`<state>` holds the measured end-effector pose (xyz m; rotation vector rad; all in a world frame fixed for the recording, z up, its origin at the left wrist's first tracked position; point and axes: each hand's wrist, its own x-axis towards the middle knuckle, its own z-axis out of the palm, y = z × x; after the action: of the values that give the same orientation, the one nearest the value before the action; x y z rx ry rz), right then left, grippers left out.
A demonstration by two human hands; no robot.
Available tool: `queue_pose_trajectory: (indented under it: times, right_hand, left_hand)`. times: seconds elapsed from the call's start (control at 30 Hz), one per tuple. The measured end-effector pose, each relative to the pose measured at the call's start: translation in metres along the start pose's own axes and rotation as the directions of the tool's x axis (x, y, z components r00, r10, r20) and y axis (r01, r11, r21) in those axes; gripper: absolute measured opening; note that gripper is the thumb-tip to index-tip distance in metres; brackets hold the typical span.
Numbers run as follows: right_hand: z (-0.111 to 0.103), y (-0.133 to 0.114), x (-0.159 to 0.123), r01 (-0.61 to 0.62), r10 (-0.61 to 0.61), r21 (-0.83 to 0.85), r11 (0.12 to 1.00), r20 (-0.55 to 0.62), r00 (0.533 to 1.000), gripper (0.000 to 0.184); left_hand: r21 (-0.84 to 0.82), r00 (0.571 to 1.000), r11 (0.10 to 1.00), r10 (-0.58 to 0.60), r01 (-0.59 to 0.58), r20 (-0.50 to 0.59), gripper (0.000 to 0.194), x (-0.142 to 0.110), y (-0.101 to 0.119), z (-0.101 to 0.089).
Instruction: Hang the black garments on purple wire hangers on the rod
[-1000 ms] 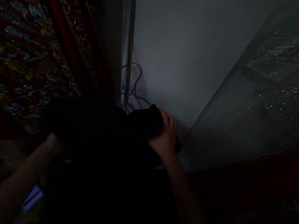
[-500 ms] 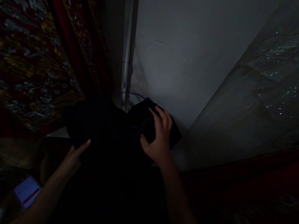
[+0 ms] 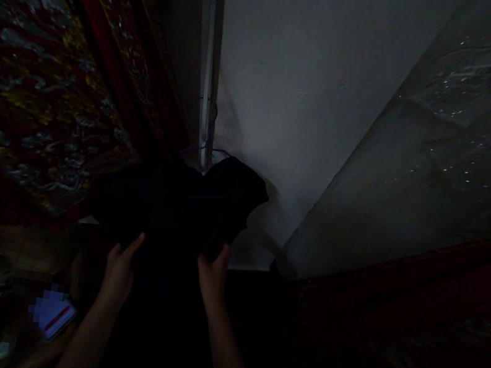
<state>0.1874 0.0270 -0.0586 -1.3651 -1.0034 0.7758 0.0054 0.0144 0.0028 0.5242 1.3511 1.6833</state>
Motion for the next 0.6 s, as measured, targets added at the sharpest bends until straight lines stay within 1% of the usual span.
queue_pose_trajectory:
  times: [0.03,0.07,0.1,0.13,0.17,0.2,0.23,0.27,0.3,0.33,0.37,0.4,0.47,0.53,0.6]
  right_hand:
    - [-0.009,0.002,-0.006,-0.106,0.104,0.025,0.994,0.073,0.992,0.044]
    - [-0.017,0.002,-0.01,-0.213,0.207,0.028,0.977,0.151,0.967,0.039]
    - [-0.024,0.0,-0.012,-0.3,0.291,0.009,0.954,0.219,0.931,0.039]
    - [-0.03,-0.004,-0.012,-0.35,0.342,-0.022,0.937,0.273,0.899,0.041]
    - [-0.035,-0.009,-0.011,-0.367,0.364,-0.052,0.929,0.31,0.878,0.043]
    - [-0.039,-0.015,-0.009,-0.36,0.362,-0.069,0.93,0.332,0.871,0.043]
    - [-0.042,-0.02,-0.008,-0.337,0.341,-0.073,0.939,0.341,0.876,0.043]
    - [-0.044,-0.026,-0.006,-0.306,0.313,-0.076,0.949,0.344,0.885,0.043]
    - [-0.045,-0.03,-0.006,-0.275,0.285,-0.08,0.958,0.347,0.893,0.043]
    - [-0.046,-0.033,-0.006,-0.252,0.266,-0.085,0.964,0.35,0.898,0.043]
    - [-0.047,-0.035,-0.007,-0.238,0.255,-0.092,0.967,0.356,0.899,0.043]
    - [-0.047,-0.035,-0.009,-0.234,0.254,-0.099,0.967,0.358,0.899,0.043]
    - [-0.049,-0.035,-0.014,-0.245,0.264,-0.099,0.964,0.339,0.903,0.045]
    - [-0.051,-0.037,-0.019,-0.246,0.257,-0.076,0.966,0.315,0.914,0.047]
    - [-0.053,-0.041,-0.023,-0.216,0.219,-0.047,0.975,0.319,0.922,0.049]
  left_hand:
    - [0.071,0.985,0.985,0.163,-0.16,-0.05,0.052,0.002,-0.006,-0.005]
    - [0.157,0.943,0.939,0.322,-0.307,-0.083,0.055,0.002,-0.013,-0.009]
    - [0.247,0.885,0.871,0.456,-0.424,-0.092,0.059,0.0,-0.02,-0.012]
    - [0.326,0.831,0.8,0.551,-0.504,-0.067,0.061,-0.004,-0.028,-0.013]
    - [0.378,0.798,0.74,0.602,-0.557,-0.001,0.059,-0.01,-0.035,-0.013]
    - [0.398,0.79,0.703,0.604,-0.59,0.106,0.053,-0.017,-0.041,-0.01]
    - [0.39,0.791,0.69,0.563,-0.61,0.24,0.046,-0.024,-0.048,-0.006]
    - [0.365,0.782,0.696,0.496,-0.618,0.378,0.039,-0.032,-0.053,0.0]
    - [0.333,0.758,0.714,0.422,-0.616,0.497,0.034,-0.038,-0.058,0.006]
    - [0.306,0.727,0.736,0.351,-0.603,0.589,0.031,-0.044,-0.062,0.012]
    - [0.291,0.701,0.757,0.291,-0.585,0.651,0.029,-0.049,-0.064,0.018]
    - [0.286,0.682,0.772,0.246,-0.567,0.689,0.026,-0.053,-0.065,0.023]
    - [0.279,0.653,0.789,0.194,-0.548,0.732,0.02,-0.058,-0.065,0.029]
    - [0.264,0.618,0.796,0.169,-0.545,0.768,0.018,-0.061,-0.062,0.031]
    - [0.247,0.601,0.8,0.169,-0.546,0.782,0.018,-0.063,-0.06,0.029]
